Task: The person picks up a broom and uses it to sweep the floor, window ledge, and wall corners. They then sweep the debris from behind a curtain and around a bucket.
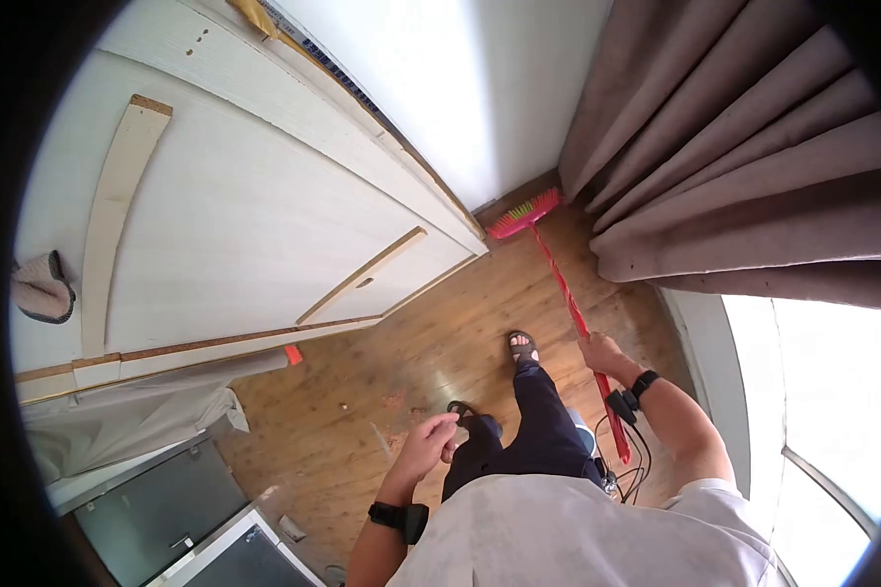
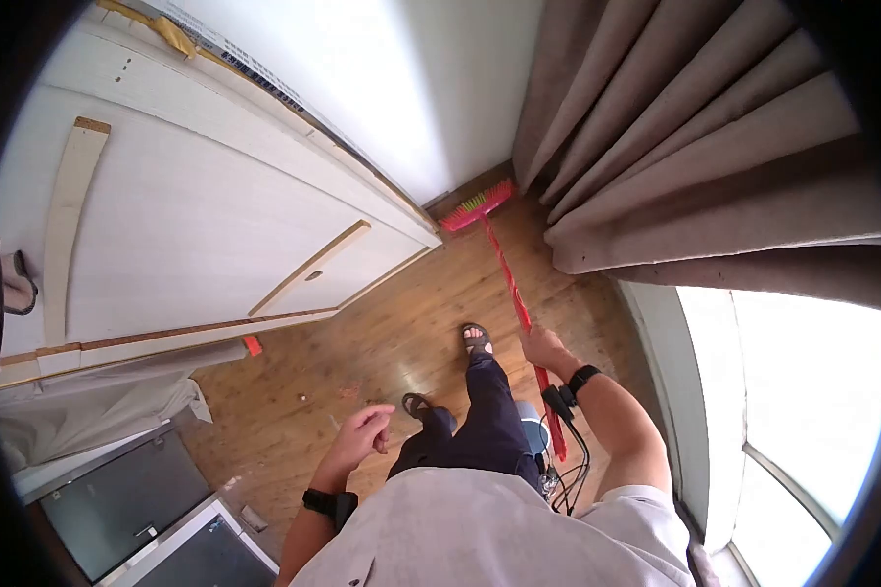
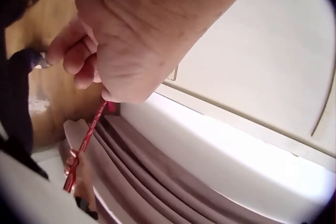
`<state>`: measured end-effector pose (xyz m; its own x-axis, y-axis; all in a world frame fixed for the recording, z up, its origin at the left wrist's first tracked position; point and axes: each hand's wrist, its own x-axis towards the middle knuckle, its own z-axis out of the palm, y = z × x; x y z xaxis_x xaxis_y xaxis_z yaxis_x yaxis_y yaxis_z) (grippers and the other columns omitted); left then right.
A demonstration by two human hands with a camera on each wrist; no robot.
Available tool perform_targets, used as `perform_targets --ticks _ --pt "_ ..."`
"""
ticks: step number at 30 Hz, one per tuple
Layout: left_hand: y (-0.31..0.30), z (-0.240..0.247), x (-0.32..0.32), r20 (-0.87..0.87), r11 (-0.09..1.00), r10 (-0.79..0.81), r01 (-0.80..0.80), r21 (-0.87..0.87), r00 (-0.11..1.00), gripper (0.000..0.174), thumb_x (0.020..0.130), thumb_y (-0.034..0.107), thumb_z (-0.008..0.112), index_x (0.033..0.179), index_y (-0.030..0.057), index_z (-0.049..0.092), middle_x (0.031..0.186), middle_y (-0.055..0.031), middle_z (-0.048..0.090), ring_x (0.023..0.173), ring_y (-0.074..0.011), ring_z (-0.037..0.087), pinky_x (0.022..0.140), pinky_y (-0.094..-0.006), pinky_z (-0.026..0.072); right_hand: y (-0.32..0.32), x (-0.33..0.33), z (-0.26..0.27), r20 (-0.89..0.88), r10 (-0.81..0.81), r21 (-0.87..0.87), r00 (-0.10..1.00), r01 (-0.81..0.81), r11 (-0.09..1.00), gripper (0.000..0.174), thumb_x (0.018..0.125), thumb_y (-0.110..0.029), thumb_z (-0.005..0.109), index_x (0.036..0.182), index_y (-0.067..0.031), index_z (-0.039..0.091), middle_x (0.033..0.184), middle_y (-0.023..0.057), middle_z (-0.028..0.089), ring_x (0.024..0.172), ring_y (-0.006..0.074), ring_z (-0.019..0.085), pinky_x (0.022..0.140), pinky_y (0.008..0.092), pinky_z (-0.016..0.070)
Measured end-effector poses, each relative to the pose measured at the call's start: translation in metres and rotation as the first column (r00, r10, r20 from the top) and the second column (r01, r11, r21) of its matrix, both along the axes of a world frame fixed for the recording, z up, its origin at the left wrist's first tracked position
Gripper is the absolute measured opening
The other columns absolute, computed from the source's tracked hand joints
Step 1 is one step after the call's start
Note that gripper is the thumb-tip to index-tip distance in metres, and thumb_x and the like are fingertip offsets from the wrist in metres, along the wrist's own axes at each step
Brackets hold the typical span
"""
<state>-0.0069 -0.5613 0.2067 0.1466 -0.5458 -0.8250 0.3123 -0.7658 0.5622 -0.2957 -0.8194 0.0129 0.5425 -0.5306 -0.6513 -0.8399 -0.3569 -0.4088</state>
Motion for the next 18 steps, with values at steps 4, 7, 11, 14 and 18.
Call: perform_targets --ticks 4,7,11,14,18 --pt "0.001 0.002 0.006 0.035 0.999 0.023 -0.024 0.048 0.999 0.032 0.097 0.021 0.052 0.119 -0.0024 0.056 0.07 -0.0031 0.054 0.055 -0.0096 0.05 0.049 -0.0248 0.0447 -0.008 -0.019 -0.034 -0.054 0.558 -0.074 0.828 -0.561 0.825 0.023 0.084 -0.016 0.051 0.086 0.0024 0.064 0.08 0.0235 0.066 0.075 0.0367 0.067 0.063 0.047 0.0553" --pt "0.015 -0.005 0.013 0.073 0.997 0.067 -0.069 0.028 0.995 0.031 0.096 0.02 0.052 0.116 -0.0025 0.058 0.069 -0.0036 0.054 0.054 -0.0099 0.051 0.047 -0.0253 0.0449 0.005 -0.038 0.013 -0.145 0.501 0.038 0.853 -0.501 0.864 0.02 0.082 -0.014 0.054 0.085 0.0011 0.066 0.08 0.023 0.067 0.077 0.0338 0.069 0.062 0.0446 0.0563" --pt "0.033 -0.014 0.01 0.107 0.993 0.094 -0.101 0.06 0.99 0.03 0.095 0.019 0.053 0.115 -0.0022 0.058 0.069 -0.0044 0.056 0.053 -0.0106 0.052 0.046 -0.0254 0.0456 0.022 -0.074 0.019 -0.044 0.198 0.045 0.979 -0.196 0.98 0.024 0.085 -0.016 0.049 0.086 0.0042 0.062 0.081 0.0274 0.064 0.082 0.0406 0.065 0.07 0.0478 0.0537" --pt "0.057 -0.03 0.01 0.157 0.993 0.051 -0.067 0.097 0.986 0.03 0.092 0.02 0.054 0.111 -0.0023 0.06 0.069 -0.0055 0.057 0.051 -0.0113 0.053 0.045 -0.0258 0.0459 0.026 -0.075 0.037 0.025 0.04 0.071 0.999 -0.042 0.997 0.031 0.088 -0.021 0.045 0.086 0.0063 0.06 0.081 0.029 0.062 0.084 0.0444 0.062 0.075 0.0493 0.0512" --pt "0.091 -0.039 0.008 0.203 0.971 0.021 -0.069 0.23 0.979 0.03 0.091 0.021 0.055 0.107 -0.0028 0.061 0.068 -0.0066 0.057 0.05 -0.0128 0.054 0.043 -0.028 0.0471 0.021 -0.054 0.056 0.12 -0.167 0.14 0.979 0.15 0.979 0.037 0.089 -0.025 0.042 0.088 0.0072 0.06 0.081 0.0299 0.061 0.086 0.0456 0.061 0.076 0.0492 0.0502"
